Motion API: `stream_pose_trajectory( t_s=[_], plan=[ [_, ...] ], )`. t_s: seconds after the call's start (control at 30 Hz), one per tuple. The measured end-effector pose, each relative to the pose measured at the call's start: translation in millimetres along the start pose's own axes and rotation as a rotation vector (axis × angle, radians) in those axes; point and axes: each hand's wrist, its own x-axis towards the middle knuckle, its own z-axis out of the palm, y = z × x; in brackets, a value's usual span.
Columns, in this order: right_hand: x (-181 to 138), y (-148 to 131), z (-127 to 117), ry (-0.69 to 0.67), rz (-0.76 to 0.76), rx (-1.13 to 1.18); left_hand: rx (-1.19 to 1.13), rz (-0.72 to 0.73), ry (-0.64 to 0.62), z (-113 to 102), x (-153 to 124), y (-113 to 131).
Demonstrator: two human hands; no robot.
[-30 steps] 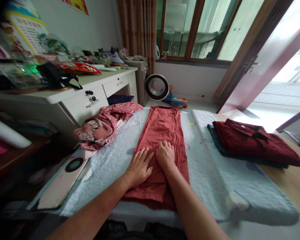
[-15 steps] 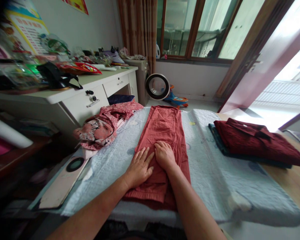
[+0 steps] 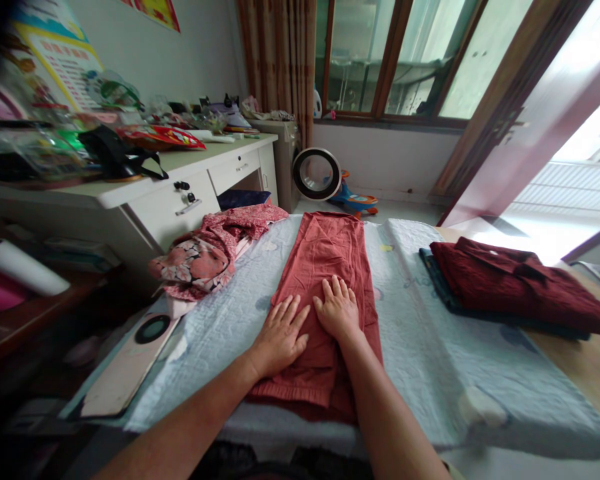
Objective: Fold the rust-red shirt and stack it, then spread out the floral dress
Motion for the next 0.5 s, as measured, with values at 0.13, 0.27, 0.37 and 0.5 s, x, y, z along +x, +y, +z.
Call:
stream_pose_trajectory(
  t_s=[0.13, 0.27, 0.37, 0.5],
  plan=[
    [1, 3, 3, 0.058, 0.008, 0.034, -0.001, -0.001, -0.006, 0, 1, 0],
    [1, 5, -3, 0.246, -0.122, 0.159, -0.016, 0.003, -0.002, -3, 1, 0],
    [0, 0, -6, 0.324, -0.296, 0.268, -0.025, 0.013, 0.001, -5, 1, 0],
    [-2, -9, -4, 0.106, -0.407, 0.270, -0.032, 0.000, -0.001, -6, 1, 1]
  ],
)
